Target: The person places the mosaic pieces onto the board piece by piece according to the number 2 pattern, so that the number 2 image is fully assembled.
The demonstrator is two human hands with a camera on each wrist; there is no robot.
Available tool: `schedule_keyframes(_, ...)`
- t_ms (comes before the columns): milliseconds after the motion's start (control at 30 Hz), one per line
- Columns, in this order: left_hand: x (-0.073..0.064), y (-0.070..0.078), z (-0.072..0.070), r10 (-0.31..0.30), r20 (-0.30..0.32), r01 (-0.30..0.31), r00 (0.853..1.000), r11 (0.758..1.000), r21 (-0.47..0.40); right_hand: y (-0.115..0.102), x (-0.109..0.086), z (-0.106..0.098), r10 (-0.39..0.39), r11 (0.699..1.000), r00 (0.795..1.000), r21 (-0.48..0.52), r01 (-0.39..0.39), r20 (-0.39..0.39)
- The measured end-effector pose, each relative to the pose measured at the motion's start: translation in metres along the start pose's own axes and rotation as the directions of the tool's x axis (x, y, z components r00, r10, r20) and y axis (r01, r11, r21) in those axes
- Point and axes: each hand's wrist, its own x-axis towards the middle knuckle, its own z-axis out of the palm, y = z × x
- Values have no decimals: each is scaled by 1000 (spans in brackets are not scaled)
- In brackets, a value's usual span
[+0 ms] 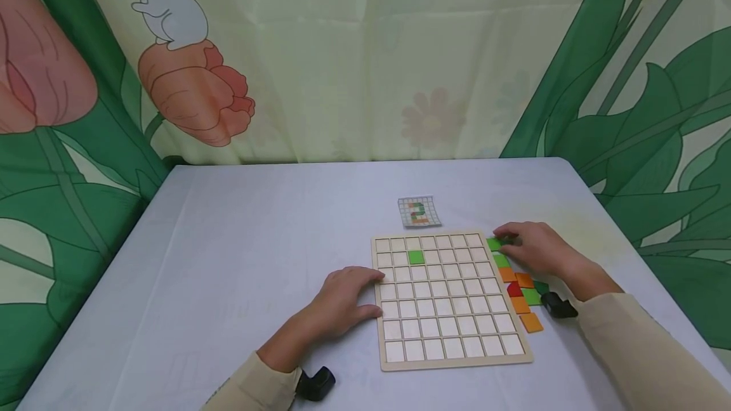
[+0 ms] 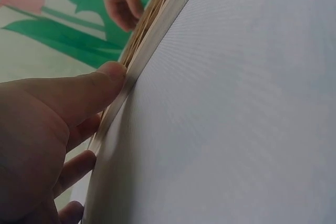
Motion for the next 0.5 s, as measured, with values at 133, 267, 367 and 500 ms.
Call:
schedule_keyframes(133, -1, 1, -1, 6, -2, -6, 1000, 1000, -3, 0, 0, -2, -13, 1000, 1000, -2, 13, 7)
schedule_keyframes(267, 0, 1, -1, 3, -1, -3, 1000, 1000, 0, 1, 0, -3, -22, 1000, 1000, -6, 22, 7)
schedule_keyframes(367, 0, 2, -2, -1, 2, 1, 1000, 1000, 0, 1, 0, -2, -24, 1000, 1000, -9, 24, 3)
schedule_keyframes(500, 0, 1, -2, 9, 1, -9, 1000, 1000, 1, 0, 0, -1, -25, 1000, 1000, -6, 25, 2)
